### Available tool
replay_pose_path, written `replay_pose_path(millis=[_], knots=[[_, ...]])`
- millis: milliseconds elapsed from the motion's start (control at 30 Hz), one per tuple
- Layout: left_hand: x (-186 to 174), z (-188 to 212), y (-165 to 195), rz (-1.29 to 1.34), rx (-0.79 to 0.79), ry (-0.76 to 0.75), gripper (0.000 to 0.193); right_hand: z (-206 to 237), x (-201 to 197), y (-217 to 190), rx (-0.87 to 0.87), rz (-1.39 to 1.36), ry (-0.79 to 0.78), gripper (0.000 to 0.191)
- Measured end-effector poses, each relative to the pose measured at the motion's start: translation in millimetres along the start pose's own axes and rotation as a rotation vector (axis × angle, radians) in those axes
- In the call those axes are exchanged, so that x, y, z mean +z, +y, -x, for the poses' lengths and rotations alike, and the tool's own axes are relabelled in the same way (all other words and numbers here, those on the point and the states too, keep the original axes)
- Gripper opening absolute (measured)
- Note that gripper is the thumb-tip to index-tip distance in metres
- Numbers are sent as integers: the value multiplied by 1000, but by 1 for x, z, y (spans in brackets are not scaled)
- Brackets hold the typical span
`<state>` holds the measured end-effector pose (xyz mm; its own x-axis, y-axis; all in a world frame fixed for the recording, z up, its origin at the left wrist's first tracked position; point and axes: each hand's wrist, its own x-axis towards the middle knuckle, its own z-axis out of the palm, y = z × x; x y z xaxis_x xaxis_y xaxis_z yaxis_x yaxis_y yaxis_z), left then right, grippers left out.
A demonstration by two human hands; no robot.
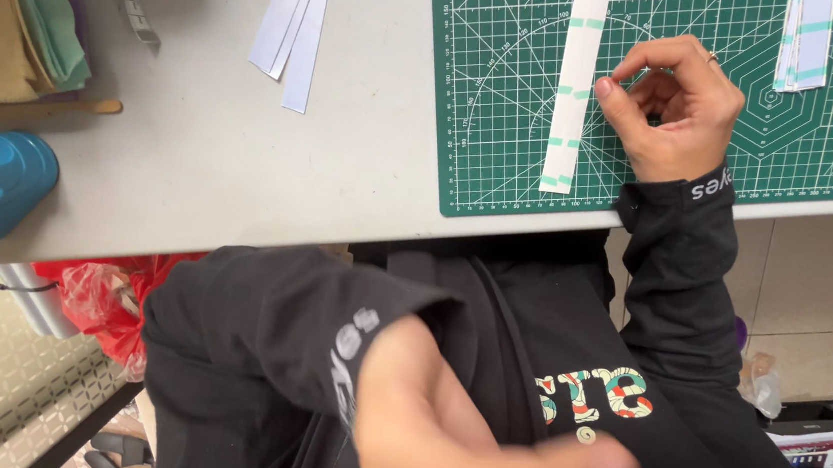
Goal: The person folds narrow paper strips with light blue markings on a green cutting mat. They align each strip, fold it in half lengthwise, and press the crease with their fingers. The person repeats this process for multiple strips, stacking the folded pieces on the mat.
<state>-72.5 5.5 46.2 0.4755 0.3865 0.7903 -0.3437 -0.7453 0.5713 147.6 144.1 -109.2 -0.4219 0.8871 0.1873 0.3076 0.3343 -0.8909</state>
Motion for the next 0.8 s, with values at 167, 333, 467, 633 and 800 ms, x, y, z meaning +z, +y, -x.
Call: replay_pose_path(millis=[167,333,467,633,800], knots=[[-44,34,-81,-539,-225,18,80,-4,1,-7,-235,213,-43,14],[-60,66,-154,-921,-730,-309,100,-5,7,-13,-128,286,-57,6],[-54,88,-158,-888,-931,-403,109,-3,5,-14,-163,320,-88,6],[-47,85,-154,-920,-975,-337,112,-4,-1,-11,-121,338,-125,7],[-46,84,-151,-909,-999,-327,112,-5,-5,-11,-181,344,-152,6]])
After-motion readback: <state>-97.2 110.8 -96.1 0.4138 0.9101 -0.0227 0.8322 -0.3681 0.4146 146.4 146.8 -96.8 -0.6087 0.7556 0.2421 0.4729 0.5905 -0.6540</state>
